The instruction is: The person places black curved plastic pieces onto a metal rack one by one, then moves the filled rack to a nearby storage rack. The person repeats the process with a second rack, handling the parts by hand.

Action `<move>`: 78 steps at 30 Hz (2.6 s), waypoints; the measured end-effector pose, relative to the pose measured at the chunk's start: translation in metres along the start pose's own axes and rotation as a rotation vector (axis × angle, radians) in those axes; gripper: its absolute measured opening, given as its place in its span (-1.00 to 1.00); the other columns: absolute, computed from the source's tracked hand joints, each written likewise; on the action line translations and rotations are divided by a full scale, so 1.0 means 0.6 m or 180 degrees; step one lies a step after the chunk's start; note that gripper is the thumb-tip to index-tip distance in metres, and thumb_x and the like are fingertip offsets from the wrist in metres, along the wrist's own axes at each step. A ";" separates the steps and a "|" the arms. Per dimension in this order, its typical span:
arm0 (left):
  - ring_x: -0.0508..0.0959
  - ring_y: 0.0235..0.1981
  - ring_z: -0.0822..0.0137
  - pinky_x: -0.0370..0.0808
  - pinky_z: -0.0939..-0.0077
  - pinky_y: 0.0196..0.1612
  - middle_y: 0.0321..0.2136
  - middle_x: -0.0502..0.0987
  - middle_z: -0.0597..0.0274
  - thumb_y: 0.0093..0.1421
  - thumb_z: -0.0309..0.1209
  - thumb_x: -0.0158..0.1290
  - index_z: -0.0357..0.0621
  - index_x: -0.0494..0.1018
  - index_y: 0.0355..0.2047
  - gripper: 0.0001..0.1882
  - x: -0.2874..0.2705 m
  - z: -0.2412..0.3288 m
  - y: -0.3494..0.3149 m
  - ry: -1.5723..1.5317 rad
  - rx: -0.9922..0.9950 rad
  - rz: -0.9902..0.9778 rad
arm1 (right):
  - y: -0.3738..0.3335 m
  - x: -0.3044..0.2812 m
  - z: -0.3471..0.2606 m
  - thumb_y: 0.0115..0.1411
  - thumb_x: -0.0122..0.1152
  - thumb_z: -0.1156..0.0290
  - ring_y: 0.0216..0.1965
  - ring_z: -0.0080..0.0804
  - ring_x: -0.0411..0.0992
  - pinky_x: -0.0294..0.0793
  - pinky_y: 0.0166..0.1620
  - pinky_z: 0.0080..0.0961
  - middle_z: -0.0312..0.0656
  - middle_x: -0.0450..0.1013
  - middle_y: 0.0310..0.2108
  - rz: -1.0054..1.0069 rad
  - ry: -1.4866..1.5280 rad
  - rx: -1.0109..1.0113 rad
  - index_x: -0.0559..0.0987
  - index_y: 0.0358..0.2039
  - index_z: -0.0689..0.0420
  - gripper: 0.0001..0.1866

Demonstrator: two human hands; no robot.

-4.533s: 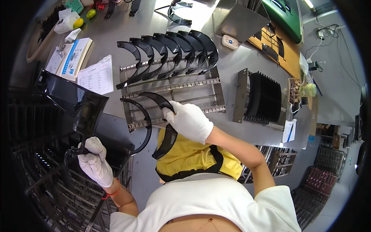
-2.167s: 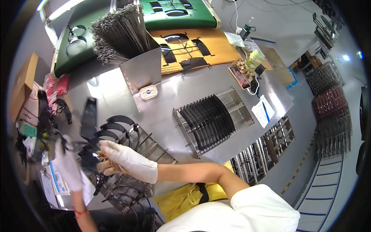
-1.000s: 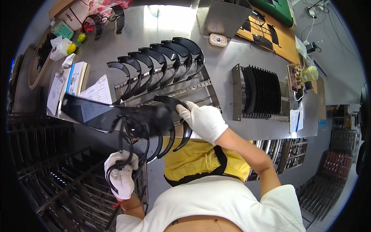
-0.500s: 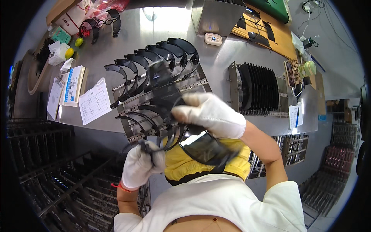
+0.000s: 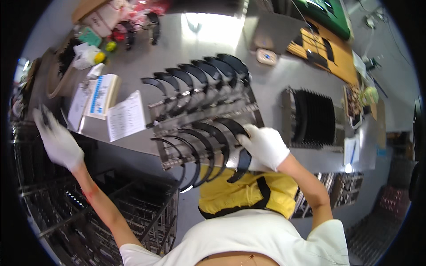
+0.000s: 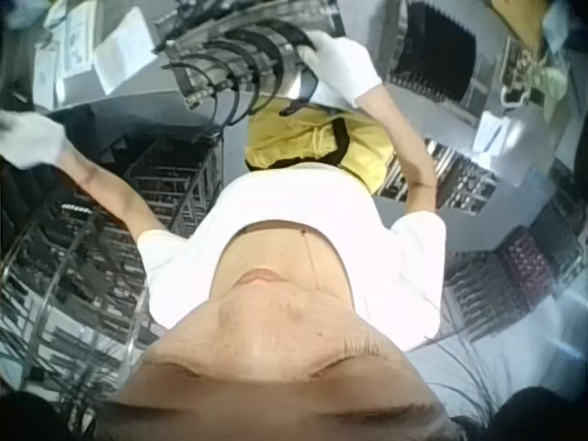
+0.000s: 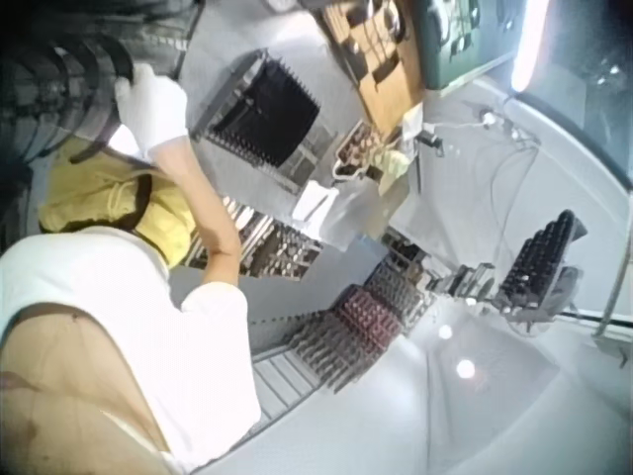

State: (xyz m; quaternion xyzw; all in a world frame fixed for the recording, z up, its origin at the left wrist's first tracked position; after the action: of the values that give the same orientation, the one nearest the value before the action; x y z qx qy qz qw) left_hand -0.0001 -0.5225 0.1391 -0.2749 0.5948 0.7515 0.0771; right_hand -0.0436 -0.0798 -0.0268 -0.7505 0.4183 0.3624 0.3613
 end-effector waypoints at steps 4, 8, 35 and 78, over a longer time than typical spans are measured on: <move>0.42 0.12 -0.11 0.37 0.08 0.12 0.09 0.42 -0.20 0.30 -0.14 -0.04 -0.16 0.31 0.16 -0.49 0.191 -0.145 0.094 0.0232 -0.1115 -0.0928 | 0.003 0.004 -0.012 0.30 0.04 0.18 -0.60 0.04 0.49 0.49 -0.47 -0.10 0.03 0.47 -0.67 0.0468 -0.0169 -0.0400 0.50 -0.33 0.11 -0.75; 0.52 -0.06 -0.03 0.42 0.22 0.06 -0.12 0.55 -0.11 0.24 -0.32 -0.01 -0.26 0.48 -0.04 -0.65 0.434 -0.090 -0.051 -0.1162 0.0530 -0.1623 | 0.010 0.016 -0.024 0.34 0.01 0.11 -0.50 0.10 0.52 0.52 -0.38 -0.08 0.11 0.49 -0.60 -0.0069 -0.0111 -0.0025 0.57 -0.31 0.17 -0.64; 0.52 -0.46 0.22 0.42 0.31 -0.41 -0.52 0.43 0.21 0.11 -0.40 -0.01 -0.01 0.43 -0.36 -0.92 0.382 0.361 0.045 -0.0497 0.2964 -0.0995 | 0.051 -0.129 0.021 0.17 0.09 0.67 -0.36 -0.57 0.46 0.53 -0.29 -0.62 -0.11 0.55 -0.15 0.1438 0.2679 0.0007 0.42 0.14 0.32 -0.52; 0.39 -0.56 0.43 0.44 0.50 -0.48 -0.34 0.42 0.32 0.18 -0.43 0.09 -0.06 0.46 -0.14 -0.78 -0.043 0.431 -0.235 -0.5991 0.0049 -0.3553 | -0.057 -0.154 -0.029 0.21 0.20 0.36 -0.49 -0.50 0.42 0.43 -0.38 -0.55 -0.31 0.43 -0.52 0.0772 0.3756 -0.0732 0.57 -0.24 0.16 -0.83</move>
State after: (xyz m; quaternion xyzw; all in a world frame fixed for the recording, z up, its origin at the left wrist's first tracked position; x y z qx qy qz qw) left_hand 0.0005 -0.2351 0.0684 0.1790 0.0941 0.5163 0.8322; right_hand -0.0444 -0.0475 0.0678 -0.8058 0.5884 -0.0329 -0.0584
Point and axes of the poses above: each hand's wrist, its own y-axis towards the middle knuckle, its own x-axis out of the palm, z = x × y, the point moved 6 cm from there along y, towards the middle knuckle
